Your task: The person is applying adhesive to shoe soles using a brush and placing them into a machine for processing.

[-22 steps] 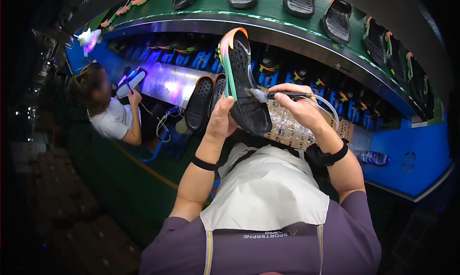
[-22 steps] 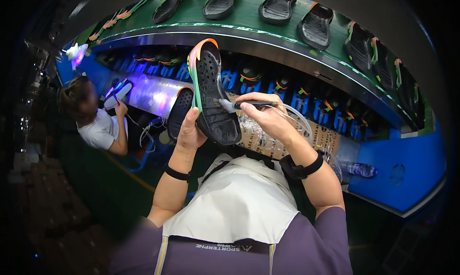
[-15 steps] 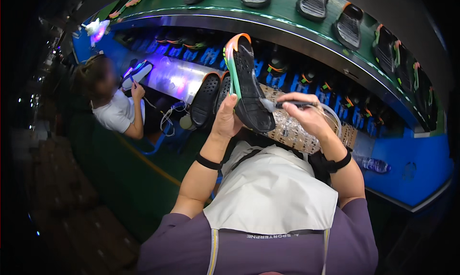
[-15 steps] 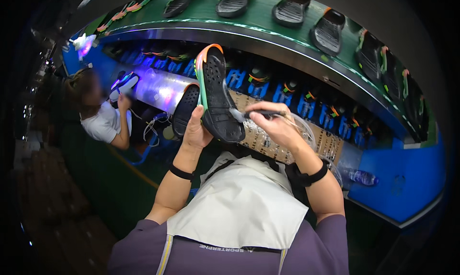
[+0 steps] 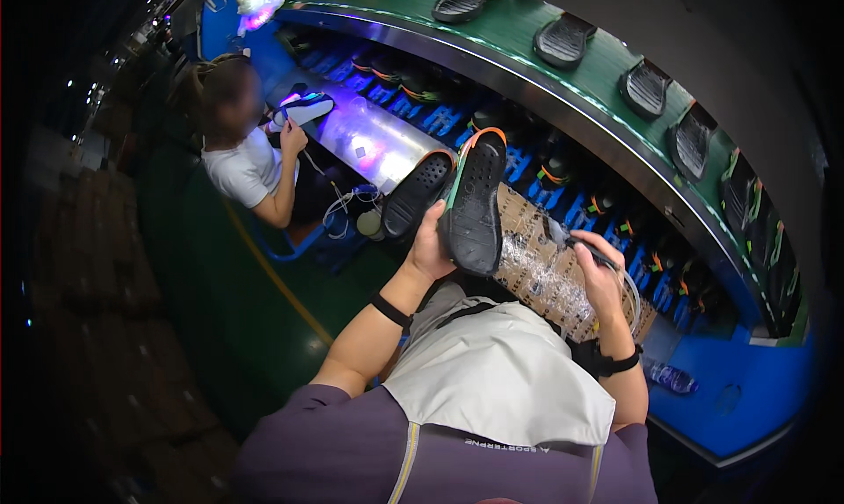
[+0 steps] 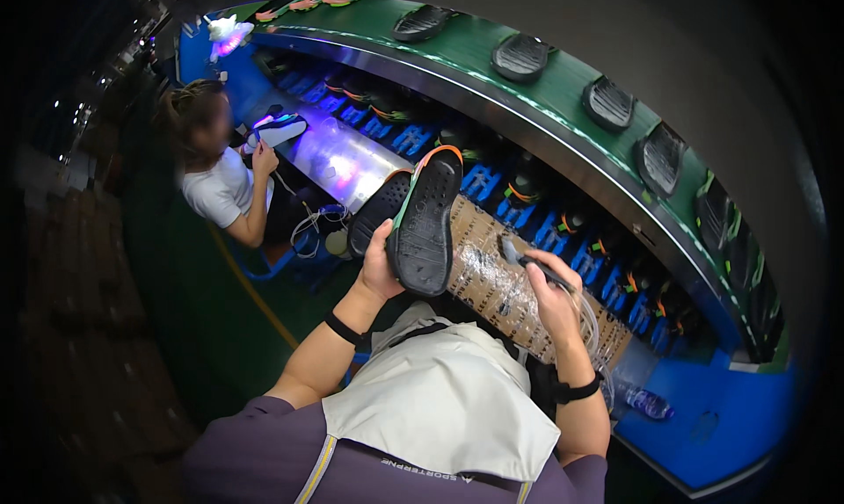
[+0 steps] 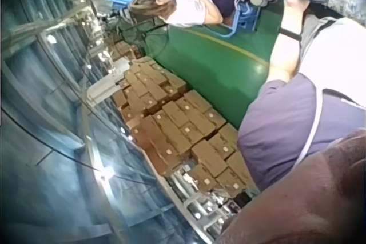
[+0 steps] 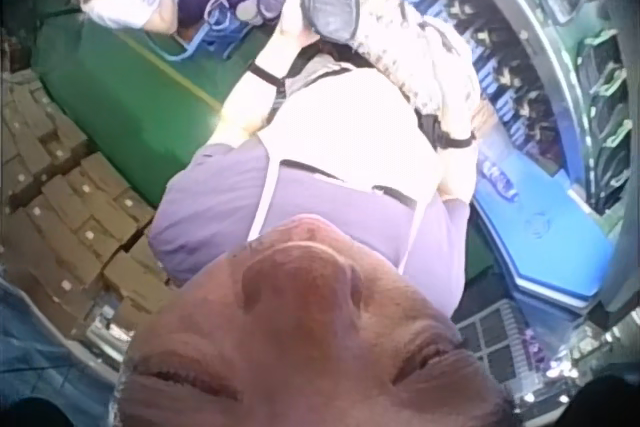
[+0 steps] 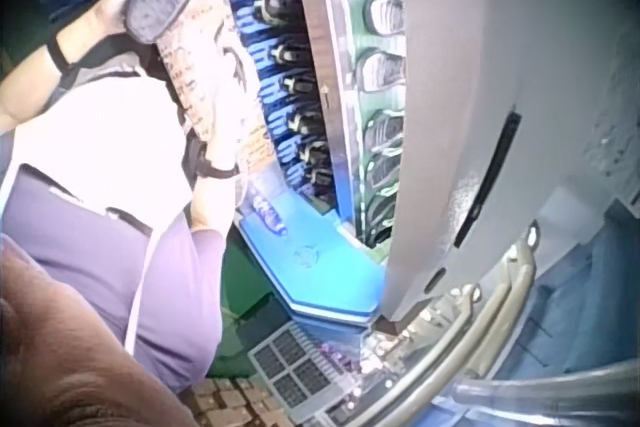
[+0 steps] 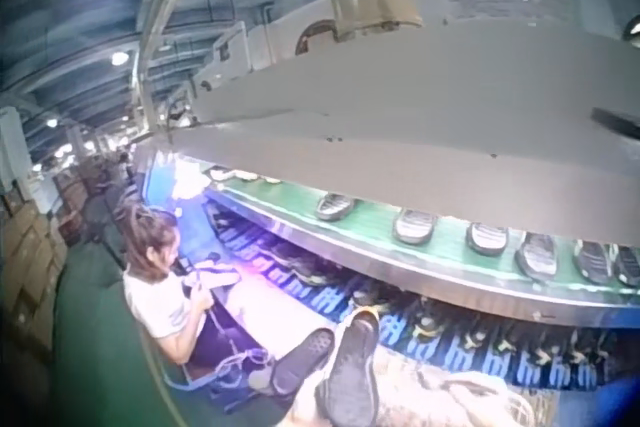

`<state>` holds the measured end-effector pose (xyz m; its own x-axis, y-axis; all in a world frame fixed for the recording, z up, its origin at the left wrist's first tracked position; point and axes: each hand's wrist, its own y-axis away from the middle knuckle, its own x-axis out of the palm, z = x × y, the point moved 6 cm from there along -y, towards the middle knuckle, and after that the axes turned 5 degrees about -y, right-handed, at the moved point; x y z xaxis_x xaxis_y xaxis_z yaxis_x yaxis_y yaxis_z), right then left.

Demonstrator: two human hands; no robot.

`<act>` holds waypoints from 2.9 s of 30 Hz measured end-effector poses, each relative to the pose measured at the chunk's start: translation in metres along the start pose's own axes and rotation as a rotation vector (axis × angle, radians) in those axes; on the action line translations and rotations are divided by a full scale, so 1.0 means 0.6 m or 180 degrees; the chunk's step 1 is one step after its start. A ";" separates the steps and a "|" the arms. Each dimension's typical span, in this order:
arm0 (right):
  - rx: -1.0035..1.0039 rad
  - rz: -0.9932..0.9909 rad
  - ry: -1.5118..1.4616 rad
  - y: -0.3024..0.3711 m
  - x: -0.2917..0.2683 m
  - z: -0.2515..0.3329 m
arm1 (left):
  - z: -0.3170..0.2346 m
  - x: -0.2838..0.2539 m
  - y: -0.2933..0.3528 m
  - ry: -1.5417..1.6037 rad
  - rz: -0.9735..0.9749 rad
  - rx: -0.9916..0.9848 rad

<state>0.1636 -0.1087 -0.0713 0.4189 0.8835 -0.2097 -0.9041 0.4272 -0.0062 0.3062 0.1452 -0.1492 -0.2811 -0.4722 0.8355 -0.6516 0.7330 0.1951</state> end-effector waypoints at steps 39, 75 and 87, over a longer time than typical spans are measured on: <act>0.1110 -0.0595 0.0612 -0.123 0.043 -0.114 | -0.890 -0.124 -0.628 -0.5945 -0.1274 0.2607; 0.0768 -0.0450 0.0609 -0.082 0.018 -0.102 | -0.791 -0.230 -0.382 -0.4079 -0.3241 0.2695; 0.0219 -0.0502 -0.1535 -0.045 -0.033 -0.104 | -0.144 -0.115 -0.148 -0.0723 -0.0777 0.0691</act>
<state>0.1742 -0.1500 -0.1282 0.5556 0.7885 0.2637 -0.8260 0.5598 0.0663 0.4445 0.1550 -0.1797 -0.2324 -0.7339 0.6383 -0.8454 0.4769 0.2405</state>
